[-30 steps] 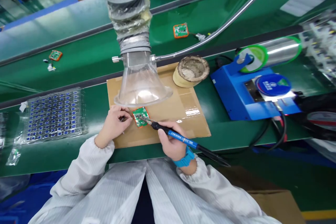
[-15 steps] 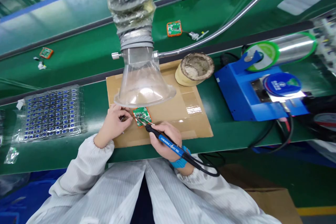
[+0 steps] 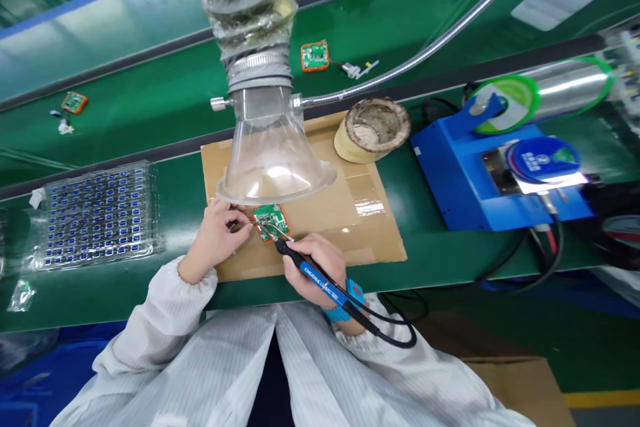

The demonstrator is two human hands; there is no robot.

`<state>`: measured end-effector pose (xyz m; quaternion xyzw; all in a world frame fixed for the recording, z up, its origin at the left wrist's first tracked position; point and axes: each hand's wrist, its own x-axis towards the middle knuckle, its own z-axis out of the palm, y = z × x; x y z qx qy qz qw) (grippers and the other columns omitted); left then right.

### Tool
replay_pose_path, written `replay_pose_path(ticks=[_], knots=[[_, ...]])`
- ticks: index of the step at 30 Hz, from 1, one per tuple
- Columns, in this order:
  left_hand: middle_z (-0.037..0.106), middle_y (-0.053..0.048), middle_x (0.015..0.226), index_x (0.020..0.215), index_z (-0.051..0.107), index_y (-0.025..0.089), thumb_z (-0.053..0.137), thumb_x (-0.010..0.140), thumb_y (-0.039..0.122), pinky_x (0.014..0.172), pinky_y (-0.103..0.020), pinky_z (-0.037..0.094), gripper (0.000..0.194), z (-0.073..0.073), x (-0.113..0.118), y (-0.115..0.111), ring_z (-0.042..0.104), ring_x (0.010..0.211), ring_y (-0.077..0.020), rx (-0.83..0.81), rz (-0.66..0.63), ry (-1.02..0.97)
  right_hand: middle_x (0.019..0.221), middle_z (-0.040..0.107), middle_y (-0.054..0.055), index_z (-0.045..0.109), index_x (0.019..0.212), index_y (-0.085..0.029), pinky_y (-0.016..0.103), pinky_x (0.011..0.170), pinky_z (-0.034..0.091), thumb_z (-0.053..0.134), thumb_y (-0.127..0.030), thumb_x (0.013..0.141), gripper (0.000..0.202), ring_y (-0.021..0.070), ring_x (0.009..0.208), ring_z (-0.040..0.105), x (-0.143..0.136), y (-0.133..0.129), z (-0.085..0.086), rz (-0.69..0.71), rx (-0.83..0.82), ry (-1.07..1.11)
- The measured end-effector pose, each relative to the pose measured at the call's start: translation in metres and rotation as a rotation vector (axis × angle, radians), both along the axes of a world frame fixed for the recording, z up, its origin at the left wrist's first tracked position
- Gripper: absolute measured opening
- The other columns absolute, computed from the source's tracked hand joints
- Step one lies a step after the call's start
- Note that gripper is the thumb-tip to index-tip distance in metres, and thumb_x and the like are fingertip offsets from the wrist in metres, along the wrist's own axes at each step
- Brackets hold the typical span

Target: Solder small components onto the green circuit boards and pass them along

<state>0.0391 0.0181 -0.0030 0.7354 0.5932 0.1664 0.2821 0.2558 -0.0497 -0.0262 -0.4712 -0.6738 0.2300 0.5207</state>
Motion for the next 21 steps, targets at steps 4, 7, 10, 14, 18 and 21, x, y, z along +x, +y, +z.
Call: replay_pose_path(ticks=[4, 7, 10, 14, 18, 21], knots=[[0.069, -0.005, 0.097, 0.069, 0.071, 0.02, 0.073, 0.081, 0.017, 0.098, -0.044, 0.042, 0.013, -0.0007, 0.0003, -0.001, 0.057, 0.107, -0.0258, 0.005, 0.008, 0.0, 0.076, 0.072, 0.002, 0.068, 0.1, -0.026, 0.034, 0.059, 0.056, 0.069, -0.02, 0.085, 0.017, 0.02, 0.066, 0.07, 0.0009, -0.001, -0.0009, -0.031, -0.031, -0.001], [0.069, -0.005, 0.098, 0.068, 0.071, 0.02, 0.073, 0.081, 0.017, 0.099, -0.044, 0.042, 0.014, -0.0015, 0.0001, -0.0013, 0.057, 0.108, -0.026, 0.004, 0.004, 0.006, 0.077, 0.073, 0.001, 0.068, 0.101, -0.027, 0.034, 0.059, 0.056, 0.069, -0.019, 0.085, 0.018, 0.0197, 0.065, 0.07, 0.0008, -0.0009, -0.001, -0.022, -0.014, -0.007], [0.069, -0.005, 0.098, 0.068, 0.071, 0.021, 0.073, 0.081, 0.016, 0.098, -0.044, 0.042, 0.013, -0.0019, -0.0001, -0.0012, 0.057, 0.107, -0.0258, 0.003, 0.004, 0.005, 0.077, 0.072, 0.001, 0.067, 0.103, -0.027, 0.033, 0.058, 0.056, 0.069, -0.018, 0.085, 0.02, 0.0193, 0.064, 0.069, 0.0003, -0.0002, -0.001, -0.016, -0.003, -0.008], [0.069, -0.005, 0.097, 0.069, 0.071, 0.02, 0.073, 0.081, 0.016, 0.097, -0.043, 0.042, 0.013, -0.0015, 0.0001, -0.0008, 0.057, 0.107, -0.0256, 0.004, 0.005, 0.0, 0.078, 0.072, 0.001, 0.066, 0.104, -0.027, 0.032, 0.059, 0.056, 0.069, -0.016, 0.085, 0.021, 0.0186, 0.066, 0.069, -0.0004, 0.0004, -0.0008, -0.005, 0.003, -0.008], [0.069, -0.005, 0.097, 0.068, 0.071, 0.02, 0.073, 0.081, 0.016, 0.097, -0.043, 0.042, 0.013, -0.0002, 0.0006, -0.0006, 0.057, 0.107, -0.0257, 0.004, 0.003, 0.003, 0.077, 0.072, 0.001, 0.066, 0.102, -0.026, 0.032, 0.058, 0.056, 0.068, -0.016, 0.085, 0.021, 0.0185, 0.064, 0.069, -0.0006, 0.0006, 0.0, -0.01, 0.009, -0.016], [0.069, -0.005, 0.097, 0.068, 0.071, 0.02, 0.073, 0.081, 0.016, 0.098, -0.044, 0.042, 0.014, 0.0005, 0.0008, -0.0005, 0.056, 0.107, -0.0258, -0.005, 0.006, 0.004, 0.077, 0.072, 0.001, 0.066, 0.102, -0.027, 0.033, 0.058, 0.056, 0.068, -0.017, 0.085, 0.02, 0.0189, 0.064, 0.069, -0.0003, 0.0007, 0.0006, -0.014, 0.007, -0.016]])
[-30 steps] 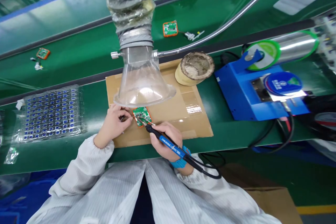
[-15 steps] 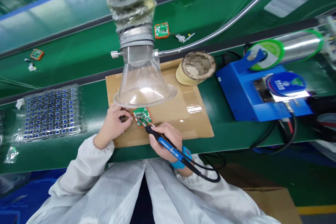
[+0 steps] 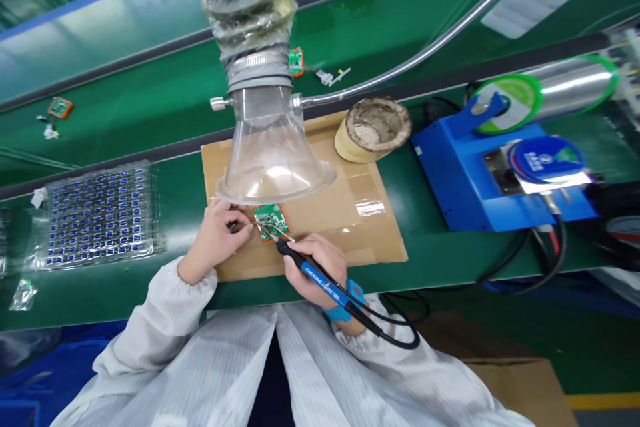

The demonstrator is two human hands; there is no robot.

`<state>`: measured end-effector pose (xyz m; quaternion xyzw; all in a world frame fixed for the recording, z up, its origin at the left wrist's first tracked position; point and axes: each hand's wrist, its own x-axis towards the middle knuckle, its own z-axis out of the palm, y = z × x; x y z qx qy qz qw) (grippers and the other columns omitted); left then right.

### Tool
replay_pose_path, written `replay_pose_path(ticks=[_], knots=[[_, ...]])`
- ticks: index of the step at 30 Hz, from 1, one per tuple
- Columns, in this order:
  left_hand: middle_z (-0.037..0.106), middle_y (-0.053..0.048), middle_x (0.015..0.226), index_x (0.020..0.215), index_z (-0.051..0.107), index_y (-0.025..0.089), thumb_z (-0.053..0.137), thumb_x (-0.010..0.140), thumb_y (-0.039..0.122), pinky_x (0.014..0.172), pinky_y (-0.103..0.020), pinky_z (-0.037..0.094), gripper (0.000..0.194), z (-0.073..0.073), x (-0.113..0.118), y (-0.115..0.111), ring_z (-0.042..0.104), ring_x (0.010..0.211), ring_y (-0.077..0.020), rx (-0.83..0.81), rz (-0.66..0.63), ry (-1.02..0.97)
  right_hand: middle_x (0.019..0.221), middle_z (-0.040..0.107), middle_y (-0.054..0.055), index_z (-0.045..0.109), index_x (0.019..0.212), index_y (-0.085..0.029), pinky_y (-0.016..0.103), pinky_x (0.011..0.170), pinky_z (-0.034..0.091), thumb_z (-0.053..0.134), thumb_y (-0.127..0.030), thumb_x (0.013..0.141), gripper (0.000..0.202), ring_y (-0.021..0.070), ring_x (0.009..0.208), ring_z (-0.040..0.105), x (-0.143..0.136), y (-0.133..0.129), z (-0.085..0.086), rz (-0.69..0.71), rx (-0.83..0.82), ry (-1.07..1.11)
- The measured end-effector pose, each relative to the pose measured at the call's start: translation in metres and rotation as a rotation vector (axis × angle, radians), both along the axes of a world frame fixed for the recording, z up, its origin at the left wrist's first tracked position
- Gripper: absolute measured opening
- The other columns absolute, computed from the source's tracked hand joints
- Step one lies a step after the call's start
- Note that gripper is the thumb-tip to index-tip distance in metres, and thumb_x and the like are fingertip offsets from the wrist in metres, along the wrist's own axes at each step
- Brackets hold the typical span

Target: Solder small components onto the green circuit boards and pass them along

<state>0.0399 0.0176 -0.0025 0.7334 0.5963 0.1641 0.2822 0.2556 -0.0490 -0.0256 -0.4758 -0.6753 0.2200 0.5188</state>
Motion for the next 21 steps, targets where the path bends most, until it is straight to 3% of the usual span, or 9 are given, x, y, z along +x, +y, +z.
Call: replay_pose_path(ticks=[21], knots=[[0.068, -0.004, 0.098, 0.067, 0.072, 0.02, 0.075, 0.081, 0.014, 0.1, -0.043, 0.041, 0.015, 0.0007, 0.0008, -0.0004, 0.056, 0.109, -0.0254, -0.011, 0.016, -0.012, 0.073, 0.069, 0.0, 0.068, 0.101, -0.024, 0.031, 0.056, 0.055, 0.069, -0.017, 0.085, 0.017, 0.0178, 0.062, 0.068, 0.0045, -0.0021, -0.0016, -0.004, 0.014, 0.043]])
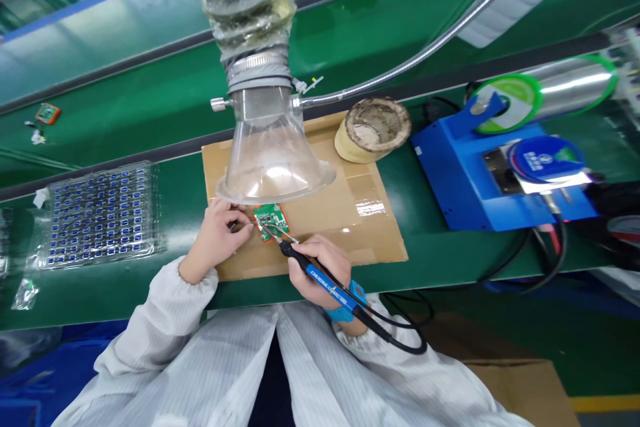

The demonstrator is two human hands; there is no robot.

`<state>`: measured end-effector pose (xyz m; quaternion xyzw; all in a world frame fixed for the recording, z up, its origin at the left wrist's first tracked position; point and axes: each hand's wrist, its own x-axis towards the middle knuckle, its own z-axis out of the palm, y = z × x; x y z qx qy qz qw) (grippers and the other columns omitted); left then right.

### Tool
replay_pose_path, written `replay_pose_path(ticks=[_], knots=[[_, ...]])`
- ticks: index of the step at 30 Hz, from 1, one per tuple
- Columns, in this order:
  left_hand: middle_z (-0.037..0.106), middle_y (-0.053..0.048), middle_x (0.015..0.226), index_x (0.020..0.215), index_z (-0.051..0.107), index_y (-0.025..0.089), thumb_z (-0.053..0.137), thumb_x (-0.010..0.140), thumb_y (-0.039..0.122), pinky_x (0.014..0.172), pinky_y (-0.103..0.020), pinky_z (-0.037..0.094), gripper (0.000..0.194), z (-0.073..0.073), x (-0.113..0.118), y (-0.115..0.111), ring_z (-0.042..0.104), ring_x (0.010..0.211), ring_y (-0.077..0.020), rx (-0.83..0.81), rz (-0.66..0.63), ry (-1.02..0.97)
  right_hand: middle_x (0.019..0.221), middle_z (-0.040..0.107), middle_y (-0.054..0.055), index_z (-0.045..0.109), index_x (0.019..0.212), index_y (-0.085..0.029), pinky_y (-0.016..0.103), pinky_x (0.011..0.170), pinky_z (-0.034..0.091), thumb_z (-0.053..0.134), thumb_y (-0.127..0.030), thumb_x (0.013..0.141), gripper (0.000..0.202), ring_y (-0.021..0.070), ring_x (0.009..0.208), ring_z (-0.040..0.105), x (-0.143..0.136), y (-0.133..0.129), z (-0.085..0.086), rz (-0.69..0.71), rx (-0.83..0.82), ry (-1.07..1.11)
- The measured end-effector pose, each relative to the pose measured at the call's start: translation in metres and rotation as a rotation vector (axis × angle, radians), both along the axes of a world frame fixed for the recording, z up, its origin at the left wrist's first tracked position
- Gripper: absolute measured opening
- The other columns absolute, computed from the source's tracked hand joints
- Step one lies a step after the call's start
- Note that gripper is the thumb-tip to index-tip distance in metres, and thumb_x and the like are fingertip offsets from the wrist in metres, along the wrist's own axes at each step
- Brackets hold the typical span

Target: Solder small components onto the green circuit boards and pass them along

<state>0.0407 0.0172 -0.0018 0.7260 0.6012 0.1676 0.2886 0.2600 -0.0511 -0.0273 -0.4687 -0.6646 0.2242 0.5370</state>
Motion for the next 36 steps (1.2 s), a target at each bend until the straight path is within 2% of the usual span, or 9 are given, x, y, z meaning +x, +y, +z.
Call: replay_pose_path(ticks=[3, 11, 23, 25, 29, 32, 34, 36], knots=[[0.069, -0.004, 0.098, 0.067, 0.072, 0.02, 0.075, 0.08, 0.014, 0.099, -0.043, 0.041, 0.015, 0.0, 0.0, 0.0, 0.056, 0.109, -0.0256, -0.004, 0.0, 0.004, 0.074, 0.07, 0.001, 0.068, 0.101, -0.024, 0.031, 0.056, 0.055, 0.069, -0.017, 0.085, 0.017, 0.0179, 0.062, 0.068, 0.002, 0.0, 0.0, -0.02, -0.001, 0.015], [0.069, -0.004, 0.097, 0.068, 0.072, 0.02, 0.075, 0.08, 0.014, 0.098, -0.042, 0.042, 0.014, 0.0, 0.0, 0.0, 0.057, 0.108, -0.0252, 0.004, 0.002, 0.009, 0.076, 0.071, 0.0, 0.068, 0.103, -0.024, 0.03, 0.059, 0.057, 0.071, -0.015, 0.083, 0.022, 0.0176, 0.065, 0.07, -0.001, 0.003, -0.001, 0.038, 0.023, -0.017], [0.068, -0.004, 0.097, 0.067, 0.071, 0.02, 0.073, 0.081, 0.015, 0.099, -0.045, 0.042, 0.015, -0.001, -0.001, 0.001, 0.056, 0.107, -0.0257, 0.0, -0.004, 0.017, 0.082, 0.073, 0.002, 0.07, 0.098, -0.025, 0.033, 0.066, 0.06, 0.069, -0.019, 0.087, 0.013, 0.0199, 0.073, 0.073, 0.003, -0.001, -0.005, -0.093, -0.084, 0.106], [0.067, -0.005, 0.098, 0.07, 0.072, 0.021, 0.073, 0.081, 0.017, 0.101, -0.047, 0.042, 0.012, 0.0, -0.001, 0.0, 0.055, 0.109, -0.0268, 0.0, -0.032, 0.041, 0.083, 0.073, 0.002, 0.07, 0.099, -0.025, 0.033, 0.067, 0.06, 0.069, -0.021, 0.088, 0.012, 0.0201, 0.074, 0.073, 0.004, -0.003, -0.008, -0.1, -0.086, 0.109], [0.065, -0.008, 0.105, 0.073, 0.066, 0.019, 0.068, 0.08, 0.015, 0.101, -0.049, 0.042, 0.009, 0.006, -0.003, -0.001, 0.053, 0.113, -0.0294, -0.007, -0.174, 0.055, 0.089, 0.074, 0.005, 0.072, 0.101, -0.025, 0.035, 0.072, 0.061, 0.07, -0.027, 0.089, 0.012, 0.0215, 0.08, 0.074, 0.01, -0.006, -0.017, -0.146, -0.112, 0.146], [0.066, -0.008, 0.101, 0.074, 0.059, 0.019, 0.062, 0.085, 0.021, 0.096, -0.044, 0.047, 0.012, 0.012, -0.013, 0.005, 0.058, 0.103, -0.0249, -0.18, -0.206, -0.158, 0.089, 0.074, 0.005, 0.073, 0.1, -0.024, 0.036, 0.074, 0.06, 0.071, -0.029, 0.09, 0.012, 0.0214, 0.081, 0.074, 0.019, -0.004, -0.025, -0.209, -0.142, 0.199], [0.068, -0.006, 0.092, 0.08, 0.058, 0.019, 0.061, 0.09, 0.032, 0.086, -0.039, 0.052, 0.017, 0.017, -0.025, 0.017, 0.063, 0.088, -0.0205, -0.419, -0.13, -0.384, 0.087, 0.073, 0.004, 0.073, 0.097, -0.023, 0.036, 0.073, 0.059, 0.071, -0.031, 0.09, 0.011, 0.0211, 0.079, 0.073, 0.025, -0.002, -0.028, -0.269, -0.147, 0.218], [0.069, -0.005, 0.086, 0.083, 0.058, 0.019, 0.065, 0.088, 0.039, 0.077, -0.034, 0.053, 0.022, 0.022, -0.042, 0.037, 0.065, 0.077, -0.0176, -0.63, 0.004, -0.542, 0.085, 0.072, 0.004, 0.073, 0.094, -0.022, 0.036, 0.072, 0.058, 0.072, -0.032, 0.089, 0.012, 0.0202, 0.076, 0.072, 0.029, 0.001, -0.03, -0.309, -0.151, 0.232]])
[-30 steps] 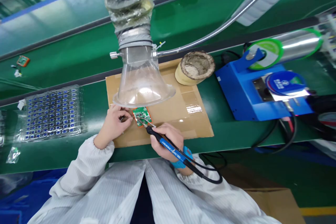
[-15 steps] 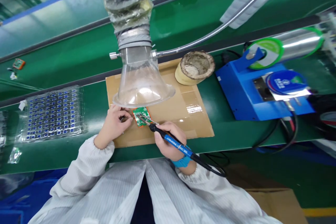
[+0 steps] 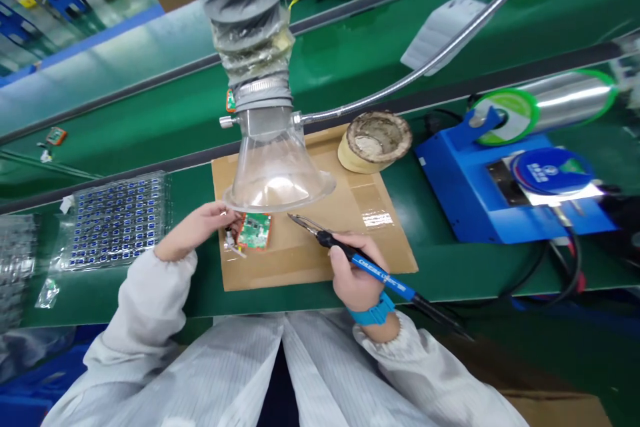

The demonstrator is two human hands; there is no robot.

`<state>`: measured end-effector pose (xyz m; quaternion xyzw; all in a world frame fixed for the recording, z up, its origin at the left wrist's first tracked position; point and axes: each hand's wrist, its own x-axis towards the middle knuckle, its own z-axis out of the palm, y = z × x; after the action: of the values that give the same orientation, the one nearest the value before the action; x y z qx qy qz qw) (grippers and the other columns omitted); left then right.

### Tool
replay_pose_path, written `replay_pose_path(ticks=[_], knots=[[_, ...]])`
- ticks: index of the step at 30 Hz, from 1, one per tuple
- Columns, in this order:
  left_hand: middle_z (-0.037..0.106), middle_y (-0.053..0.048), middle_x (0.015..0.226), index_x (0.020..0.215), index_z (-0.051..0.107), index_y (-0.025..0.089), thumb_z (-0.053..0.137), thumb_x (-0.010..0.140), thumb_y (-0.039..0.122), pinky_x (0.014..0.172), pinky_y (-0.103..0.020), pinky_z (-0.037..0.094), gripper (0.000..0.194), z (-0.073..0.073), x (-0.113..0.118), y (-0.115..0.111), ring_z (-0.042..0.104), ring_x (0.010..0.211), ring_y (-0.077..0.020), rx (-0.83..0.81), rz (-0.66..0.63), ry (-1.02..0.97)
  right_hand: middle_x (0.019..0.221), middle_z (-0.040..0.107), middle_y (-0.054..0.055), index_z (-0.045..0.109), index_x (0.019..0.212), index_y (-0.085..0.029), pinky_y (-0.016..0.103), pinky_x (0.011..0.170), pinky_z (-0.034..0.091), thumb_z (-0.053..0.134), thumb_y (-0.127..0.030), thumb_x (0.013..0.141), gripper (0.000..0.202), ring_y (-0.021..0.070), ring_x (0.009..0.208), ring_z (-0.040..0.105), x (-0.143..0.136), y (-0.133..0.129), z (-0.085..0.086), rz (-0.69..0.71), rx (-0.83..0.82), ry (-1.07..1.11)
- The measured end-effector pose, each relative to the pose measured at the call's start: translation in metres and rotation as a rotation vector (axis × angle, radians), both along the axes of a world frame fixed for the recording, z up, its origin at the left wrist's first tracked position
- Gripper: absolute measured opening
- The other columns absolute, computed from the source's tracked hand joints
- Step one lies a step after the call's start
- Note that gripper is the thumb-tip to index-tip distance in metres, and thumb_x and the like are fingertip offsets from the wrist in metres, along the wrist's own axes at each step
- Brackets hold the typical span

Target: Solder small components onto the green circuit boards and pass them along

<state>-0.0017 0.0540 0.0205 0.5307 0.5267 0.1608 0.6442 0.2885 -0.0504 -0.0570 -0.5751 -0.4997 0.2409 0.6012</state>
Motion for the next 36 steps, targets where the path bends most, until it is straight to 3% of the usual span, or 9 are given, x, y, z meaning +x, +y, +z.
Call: replay_pose_path(ticks=[3, 9, 14, 17, 20, 23, 26, 31, 36], knots=[[0.071, -0.007, 0.086, 0.081, 0.057, 0.018, 0.071, 0.081, 0.031, 0.074, -0.032, 0.055, 0.019, 0.014, -0.034, 0.044, 0.067, 0.072, -0.0157, -0.086, 0.193, 0.014, 0.084, 0.072, 0.004, 0.073, 0.094, -0.022, 0.036, 0.069, 0.058, 0.072, -0.032, 0.09, 0.011, 0.0194, 0.072, 0.071, 0.002, 0.002, 0.001, 0.01, -0.004, 0.02], [0.07, -0.018, 0.115, 0.11, 0.059, 0.015, 0.056, 0.089, 0.015, 0.093, -0.044, 0.055, 0.022, 0.026, -0.061, 0.133, 0.067, 0.11, -0.0307, 0.528, 0.632, 0.729, 0.086, 0.074, 0.006, 0.073, 0.094, -0.022, 0.038, 0.071, 0.061, 0.071, -0.031, 0.09, 0.01, 0.0221, 0.077, 0.073, -0.002, 0.004, 0.003, 0.024, 0.025, 0.02], [0.072, -0.018, 0.119, 0.139, 0.055, 0.018, 0.053, 0.092, 0.015, 0.099, -0.045, 0.048, 0.048, -0.011, 0.014, 0.184, 0.066, 0.116, -0.0344, 0.736, 0.052, 1.039, 0.087, 0.074, 0.005, 0.073, 0.095, -0.023, 0.036, 0.072, 0.06, 0.071, -0.031, 0.091, 0.009, 0.0219, 0.079, 0.074, -0.001, 0.005, 0.003, 0.034, 0.005, 0.008], [0.071, -0.022, 0.123, 0.138, 0.057, 0.011, 0.057, 0.093, 0.023, 0.095, -0.041, 0.048, 0.047, -0.02, 0.045, 0.214, 0.067, 0.114, -0.0336, 0.609, -0.066, 1.058, 0.086, 0.074, 0.005, 0.073, 0.094, -0.023, 0.036, 0.071, 0.059, 0.071, -0.032, 0.091, 0.011, 0.0216, 0.079, 0.073, 0.001, 0.003, 0.001, 0.035, -0.011, 0.008], [0.072, -0.024, 0.12, 0.12, 0.068, 0.007, 0.061, 0.09, 0.026, 0.093, -0.04, 0.048, 0.036, -0.013, 0.041, 0.225, 0.068, 0.111, -0.0334, 0.519, -0.096, 1.081, 0.086, 0.074, 0.006, 0.074, 0.093, -0.021, 0.037, 0.073, 0.058, 0.072, -0.035, 0.09, 0.014, 0.0227, 0.08, 0.073, 0.002, 0.003, -0.002, 0.002, -0.009, -0.007], [0.074, -0.02, 0.114, 0.109, 0.071, 0.012, 0.059, 0.091, 0.025, 0.09, -0.038, 0.047, 0.025, -0.005, 0.016, 0.192, 0.068, 0.108, -0.0317, 0.574, -0.07, 1.097, 0.085, 0.073, 0.006, 0.073, 0.092, -0.021, 0.038, 0.071, 0.058, 0.073, -0.037, 0.09, 0.016, 0.0233, 0.08, 0.073, 0.001, 0.003, -0.005, -0.002, -0.017, 0.006], [0.073, -0.014, 0.097, 0.091, 0.068, 0.018, 0.06, 0.087, 0.023, 0.081, -0.037, 0.046, 0.01, -0.007, -0.011, 0.12, 0.066, 0.096, -0.0293, 0.724, 0.017, 1.066, 0.084, 0.073, 0.006, 0.073, 0.093, -0.022, 0.039, 0.07, 0.059, 0.072, -0.036, 0.09, 0.015, 0.0232, 0.077, 0.073, 0.002, 0.003, -0.004, 0.031, -0.012, 0.031], [0.068, -0.007, 0.085, 0.07, 0.059, 0.022, 0.065, 0.077, 0.019, 0.088, -0.038, 0.045, 0.01, -0.02, -0.012, -0.002, 0.06, 0.093, -0.0249, 0.787, -0.226, 0.773, 0.085, 0.074, 0.006, 0.072, 0.092, -0.023, 0.04, 0.071, 0.058, 0.074, -0.037, 0.088, 0.015, 0.024, 0.076, 0.073, 0.0, -0.003, 0.001, 0.018, 0.011, 0.009], [0.069, -0.006, 0.122, 0.102, 0.071, 0.023, 0.052, 0.072, 0.002, 0.098, -0.038, 0.043, 0.041, -0.01, -0.011, -0.037, 0.06, 0.114, -0.0231, 0.786, -0.38, 0.602, 0.088, 0.078, 0.006, 0.071, 0.112, -0.024, 0.042, 0.078, 0.062, 0.074, -0.037, 0.089, 0.026, 0.0261, 0.08, 0.077, -0.021, -0.004, 0.014, 0.095, -0.079, -0.114]])
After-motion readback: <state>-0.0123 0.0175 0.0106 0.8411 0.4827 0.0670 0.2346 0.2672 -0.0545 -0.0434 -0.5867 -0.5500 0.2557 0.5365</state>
